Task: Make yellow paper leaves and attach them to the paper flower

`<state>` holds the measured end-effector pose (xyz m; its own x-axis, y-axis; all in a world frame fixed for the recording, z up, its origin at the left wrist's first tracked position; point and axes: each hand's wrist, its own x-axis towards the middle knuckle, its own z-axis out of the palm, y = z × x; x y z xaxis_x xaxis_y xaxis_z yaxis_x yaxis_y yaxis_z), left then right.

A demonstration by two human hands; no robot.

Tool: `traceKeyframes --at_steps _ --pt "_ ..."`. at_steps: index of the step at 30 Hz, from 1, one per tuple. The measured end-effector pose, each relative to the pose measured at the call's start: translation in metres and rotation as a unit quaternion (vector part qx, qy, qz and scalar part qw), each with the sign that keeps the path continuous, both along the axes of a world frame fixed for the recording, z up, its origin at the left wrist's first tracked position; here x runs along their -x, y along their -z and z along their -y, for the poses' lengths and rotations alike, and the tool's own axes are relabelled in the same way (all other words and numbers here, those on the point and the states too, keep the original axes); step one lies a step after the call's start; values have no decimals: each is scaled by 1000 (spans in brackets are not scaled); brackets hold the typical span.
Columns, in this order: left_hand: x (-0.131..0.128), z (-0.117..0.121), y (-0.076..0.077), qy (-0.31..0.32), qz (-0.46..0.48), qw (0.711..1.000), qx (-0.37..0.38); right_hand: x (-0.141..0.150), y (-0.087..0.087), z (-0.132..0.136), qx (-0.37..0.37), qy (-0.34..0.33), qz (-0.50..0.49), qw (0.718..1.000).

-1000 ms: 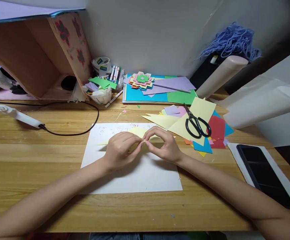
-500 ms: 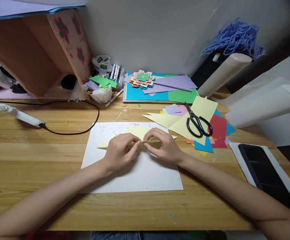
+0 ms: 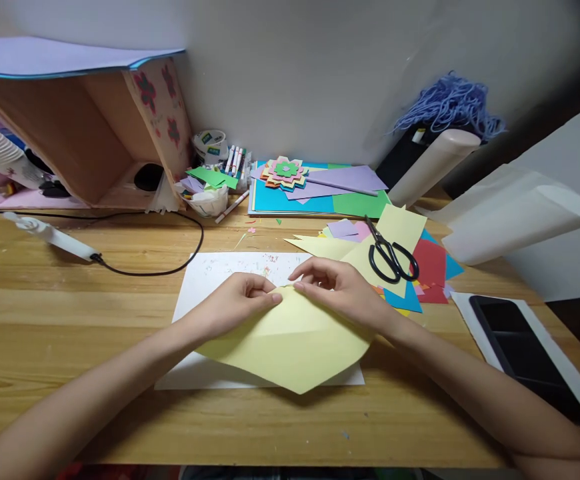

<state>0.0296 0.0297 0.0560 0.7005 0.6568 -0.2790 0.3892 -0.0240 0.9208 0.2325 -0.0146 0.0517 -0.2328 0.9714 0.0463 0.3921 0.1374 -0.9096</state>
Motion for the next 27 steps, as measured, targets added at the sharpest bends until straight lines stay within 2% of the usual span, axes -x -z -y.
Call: traceKeyframes --at_steps 2,5,8,11,14,19,27 --pt "0 -6 14 22 -15 1000 -12 0 13 -5 5 -1 15 1000" --pt "-1 -10 31 -1 -58 990 -130 2 35 -12 3 -5 30 1000" --pt "-3 -8 39 -54 -95 956 -273 3 52 -15 -43 -13 56 997" --pt "-3 -5 44 -51 -97 917 -383 3 58 -15 -113 -16 99 989" --pt "-2 -4 53 -16 -85 906 -415 3 60 -15 -166 -27 125 978" --pt "0 -3 64 -5 -89 882 -463 4 63 -14 -214 -44 160 963" --pt "3 -2 64 40 -104 837 -535 4 65 -14 -229 -43 175 957"
